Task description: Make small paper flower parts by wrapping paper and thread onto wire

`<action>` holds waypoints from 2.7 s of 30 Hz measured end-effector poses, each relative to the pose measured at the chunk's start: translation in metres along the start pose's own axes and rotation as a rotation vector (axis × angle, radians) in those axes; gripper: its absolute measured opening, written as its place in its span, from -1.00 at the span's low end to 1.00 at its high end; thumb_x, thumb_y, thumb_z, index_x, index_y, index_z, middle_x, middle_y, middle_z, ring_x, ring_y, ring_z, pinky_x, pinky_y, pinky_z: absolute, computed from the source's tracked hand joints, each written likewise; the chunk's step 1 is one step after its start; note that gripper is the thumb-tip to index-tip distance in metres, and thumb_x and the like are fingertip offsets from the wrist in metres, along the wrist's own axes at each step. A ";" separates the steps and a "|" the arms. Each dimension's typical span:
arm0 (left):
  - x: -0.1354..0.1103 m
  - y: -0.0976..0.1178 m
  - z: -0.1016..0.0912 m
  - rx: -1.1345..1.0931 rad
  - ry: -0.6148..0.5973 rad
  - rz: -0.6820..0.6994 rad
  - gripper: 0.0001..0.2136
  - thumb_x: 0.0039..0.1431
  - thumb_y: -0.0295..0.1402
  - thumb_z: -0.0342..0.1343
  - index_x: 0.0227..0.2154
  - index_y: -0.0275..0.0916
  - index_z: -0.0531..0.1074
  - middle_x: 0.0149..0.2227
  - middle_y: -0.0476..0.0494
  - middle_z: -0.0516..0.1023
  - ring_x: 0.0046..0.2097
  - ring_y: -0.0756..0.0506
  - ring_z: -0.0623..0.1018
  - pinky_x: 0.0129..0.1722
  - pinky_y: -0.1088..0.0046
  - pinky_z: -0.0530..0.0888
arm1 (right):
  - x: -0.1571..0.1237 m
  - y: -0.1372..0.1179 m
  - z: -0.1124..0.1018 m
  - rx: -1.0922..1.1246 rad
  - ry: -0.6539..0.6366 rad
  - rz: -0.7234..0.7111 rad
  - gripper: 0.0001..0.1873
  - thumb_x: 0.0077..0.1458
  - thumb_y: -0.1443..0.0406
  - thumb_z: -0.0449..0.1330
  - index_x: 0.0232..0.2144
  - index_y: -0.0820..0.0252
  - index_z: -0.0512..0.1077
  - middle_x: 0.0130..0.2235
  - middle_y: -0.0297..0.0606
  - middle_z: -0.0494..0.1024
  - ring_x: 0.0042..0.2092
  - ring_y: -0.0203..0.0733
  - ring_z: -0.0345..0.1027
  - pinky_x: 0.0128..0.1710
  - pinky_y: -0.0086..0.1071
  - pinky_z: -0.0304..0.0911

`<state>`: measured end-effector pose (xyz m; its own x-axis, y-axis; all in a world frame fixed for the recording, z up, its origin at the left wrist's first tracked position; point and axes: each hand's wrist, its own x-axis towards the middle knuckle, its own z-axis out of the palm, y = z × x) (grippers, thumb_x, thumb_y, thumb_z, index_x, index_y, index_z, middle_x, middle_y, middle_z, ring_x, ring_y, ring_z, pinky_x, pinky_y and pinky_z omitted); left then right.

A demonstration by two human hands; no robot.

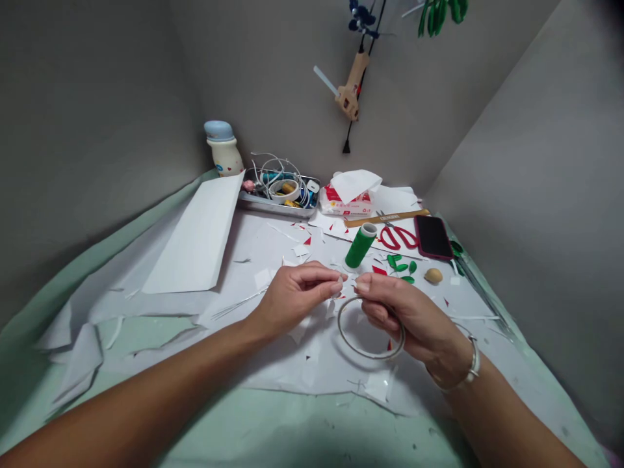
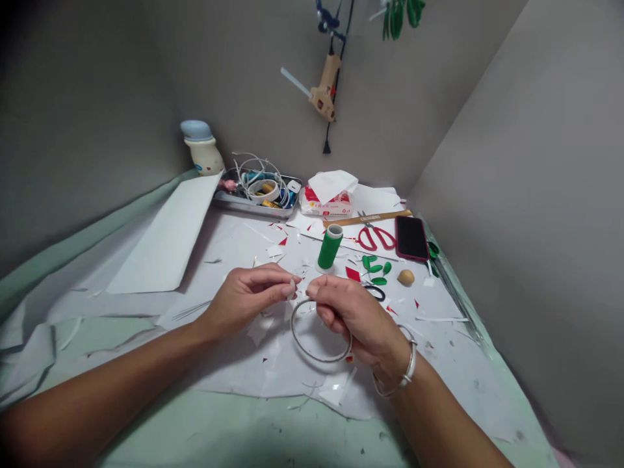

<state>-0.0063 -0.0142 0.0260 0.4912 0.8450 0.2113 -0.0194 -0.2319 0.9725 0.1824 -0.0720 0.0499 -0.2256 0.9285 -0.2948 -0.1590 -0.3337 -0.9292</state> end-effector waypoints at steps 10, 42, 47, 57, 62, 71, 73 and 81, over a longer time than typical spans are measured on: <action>-0.004 -0.001 0.002 0.075 -0.032 0.186 -0.85 0.13 -0.40 0.24 -0.23 -0.13 0.62 -0.25 -0.11 0.63 -0.23 -0.03 0.58 -0.19 0.44 0.48 | -0.005 -0.003 0.010 0.044 -0.003 0.021 -0.81 0.16 0.25 0.18 -0.45 0.21 0.33 -0.65 -0.53 0.18 -0.64 -0.49 -0.16 -0.65 -0.50 -0.26; -0.009 0.006 0.007 0.298 -0.003 0.308 -0.82 0.18 -0.42 0.18 -0.19 -0.11 0.61 -0.29 -0.09 0.63 -0.26 -0.02 0.59 -0.21 0.48 0.50 | -0.002 0.004 0.006 0.164 -0.110 0.078 -0.79 0.13 0.19 0.24 -0.40 0.23 0.38 -0.69 -0.56 0.20 -0.67 -0.50 -0.16 -0.68 -0.54 -0.24; -0.008 0.005 0.007 0.290 0.013 0.276 -0.83 0.17 -0.39 0.19 -0.20 -0.08 0.61 -0.28 -0.08 0.63 -0.25 -0.03 0.59 -0.20 0.44 0.51 | -0.002 0.004 0.008 0.206 -0.095 0.125 -0.75 0.07 0.16 0.29 -0.38 0.22 0.37 -0.69 -0.57 0.22 -0.70 -0.53 -0.16 -0.70 -0.58 -0.24; -0.004 0.014 0.004 0.201 -0.010 0.144 -0.86 0.17 -0.40 0.17 -0.27 -0.14 0.62 -0.25 -0.11 0.63 -0.21 -0.07 0.58 -0.13 0.38 0.48 | 0.000 0.006 0.008 0.244 -0.108 0.138 -0.72 0.09 0.14 0.29 -0.39 0.21 0.35 -0.65 -0.53 0.26 -0.68 -0.53 -0.05 -0.69 -0.59 -0.18; -0.003 0.014 0.003 0.128 0.058 0.052 -0.89 0.13 -0.38 0.21 -0.31 -0.20 0.62 -0.27 -0.11 0.62 -0.24 -0.06 0.56 -0.19 0.41 0.46 | -0.001 0.006 0.009 0.231 -0.091 0.079 -0.79 0.17 0.18 0.21 -0.38 0.21 0.36 -0.61 -0.48 0.29 -0.63 -0.49 0.08 -0.64 -0.58 -0.07; 0.001 0.016 0.000 -0.053 0.172 -0.124 -0.83 0.03 -0.29 0.27 -0.33 -0.26 0.60 -0.38 -0.09 0.60 -0.33 -0.05 0.51 -0.28 0.41 0.44 | -0.007 0.005 0.019 -0.087 0.107 -0.130 -0.69 0.18 0.05 0.16 -0.12 0.09 0.37 -0.52 -0.43 0.44 -0.57 -0.38 0.23 -0.57 -0.50 0.04; 0.002 0.017 0.000 -0.075 0.186 -0.144 -0.84 0.01 -0.30 0.28 -0.35 -0.27 0.60 -0.43 -0.06 0.57 -0.37 -0.03 0.48 -0.30 0.42 0.43 | -0.009 0.003 0.021 -0.234 0.158 -0.171 -0.58 0.14 0.05 0.20 0.00 0.05 0.33 -0.46 -0.42 0.46 -0.56 -0.36 0.26 -0.57 -0.47 0.09; 0.002 0.015 0.000 -0.102 0.191 -0.124 -0.83 0.03 -0.31 0.27 -0.33 -0.28 0.59 -0.43 -0.06 0.57 -0.35 -0.03 0.48 -0.27 0.41 0.44 | -0.019 -0.001 0.022 -0.691 0.269 -0.276 -0.65 0.15 0.16 0.21 0.01 -0.08 0.43 -0.43 -0.39 0.44 -0.54 -0.31 0.32 -0.51 -0.39 0.22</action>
<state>-0.0061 -0.0161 0.0412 0.3216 0.9421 0.0945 -0.0612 -0.0789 0.9950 0.1658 -0.0928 0.0617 -0.0106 0.9999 0.0045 0.4776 0.0090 -0.8786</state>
